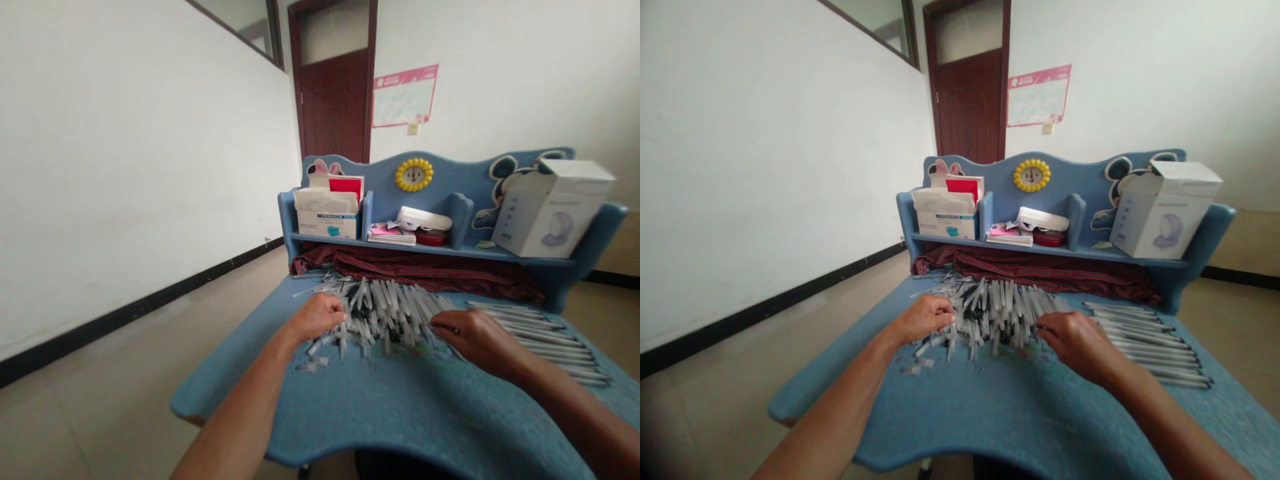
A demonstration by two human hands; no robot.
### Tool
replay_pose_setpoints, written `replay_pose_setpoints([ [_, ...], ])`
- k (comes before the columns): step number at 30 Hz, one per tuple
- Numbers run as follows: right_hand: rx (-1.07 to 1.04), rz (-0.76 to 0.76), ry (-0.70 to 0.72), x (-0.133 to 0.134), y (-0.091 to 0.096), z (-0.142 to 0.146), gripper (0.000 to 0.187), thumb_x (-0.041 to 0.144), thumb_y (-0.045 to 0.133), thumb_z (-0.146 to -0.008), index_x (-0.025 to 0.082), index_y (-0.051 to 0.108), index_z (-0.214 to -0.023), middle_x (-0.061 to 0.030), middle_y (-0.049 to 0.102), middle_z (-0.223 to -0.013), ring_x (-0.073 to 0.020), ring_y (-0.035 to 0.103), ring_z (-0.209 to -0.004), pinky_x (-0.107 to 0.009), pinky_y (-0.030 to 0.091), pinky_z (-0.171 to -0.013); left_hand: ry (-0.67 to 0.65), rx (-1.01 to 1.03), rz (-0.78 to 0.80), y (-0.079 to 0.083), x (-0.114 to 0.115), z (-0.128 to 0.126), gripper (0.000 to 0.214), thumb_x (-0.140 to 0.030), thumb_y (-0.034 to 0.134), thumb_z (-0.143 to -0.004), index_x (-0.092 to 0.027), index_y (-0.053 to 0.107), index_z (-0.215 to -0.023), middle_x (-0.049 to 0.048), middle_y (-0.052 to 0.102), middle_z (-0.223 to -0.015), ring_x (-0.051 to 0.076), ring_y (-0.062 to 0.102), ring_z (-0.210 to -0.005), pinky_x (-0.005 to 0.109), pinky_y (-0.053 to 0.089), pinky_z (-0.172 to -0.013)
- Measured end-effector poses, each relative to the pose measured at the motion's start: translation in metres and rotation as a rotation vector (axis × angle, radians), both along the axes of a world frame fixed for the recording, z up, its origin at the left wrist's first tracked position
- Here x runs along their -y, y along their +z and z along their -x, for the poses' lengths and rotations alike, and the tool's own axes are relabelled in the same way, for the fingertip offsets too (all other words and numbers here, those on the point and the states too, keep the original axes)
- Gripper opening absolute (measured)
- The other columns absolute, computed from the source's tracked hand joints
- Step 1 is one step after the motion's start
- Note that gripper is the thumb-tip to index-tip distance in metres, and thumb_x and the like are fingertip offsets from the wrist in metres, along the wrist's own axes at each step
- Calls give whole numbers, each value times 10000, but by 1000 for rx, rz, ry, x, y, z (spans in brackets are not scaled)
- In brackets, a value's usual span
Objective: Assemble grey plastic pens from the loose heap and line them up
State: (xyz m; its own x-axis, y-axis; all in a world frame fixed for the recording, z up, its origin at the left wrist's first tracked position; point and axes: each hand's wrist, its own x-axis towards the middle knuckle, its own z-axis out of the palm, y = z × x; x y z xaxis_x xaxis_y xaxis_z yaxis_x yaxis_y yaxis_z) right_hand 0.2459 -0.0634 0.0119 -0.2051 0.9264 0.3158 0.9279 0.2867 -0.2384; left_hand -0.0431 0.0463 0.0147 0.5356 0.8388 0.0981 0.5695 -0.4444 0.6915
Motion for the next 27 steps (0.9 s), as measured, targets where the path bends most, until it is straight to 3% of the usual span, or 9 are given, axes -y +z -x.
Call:
replay_pose_setpoints([
  [3,31,112,110,-4,0,26,257,279,407,-844,228,631,-727,-10,633,-651,-136,567,-611,-231,339,-591,-17,-12,-6,-2,0,-2,181,-308,540,-675,-150,600,-611,-35,523,-453,92,430,-420,186,281,-442],
  [13,74,121,112,-11,-18,64,235,270,423,-836,216,622,-723,-23,622,-602,-147,578,-587,-233,292,-531,-47,-66,-102,-2,7,-9,163,-273,535,-694,-140,605,-632,-22,517,-507,98,452,-485,193,282,-472],
  [22,251,72,-82,-8,-29,86,295,407,415,-851,193,617,-834,-93,680,-691,-245,651,-679,-280,398,-567,-24,-84,-93,-4,6,-12,174,-285,525,-702,-134,600,-661,-29,487,-516,97,430,-490,207,266,-480],
  [27,287,70,-125,-9,-32,90,308,400,412,-847,173,620,-829,-114,683,-710,-247,655,-692,-290,427,-587,-17,-52,-105,-5,5,-11,176,-289,531,-705,-138,599,-647,-30,483,-507,95,423,-487,205,257,-475],
])
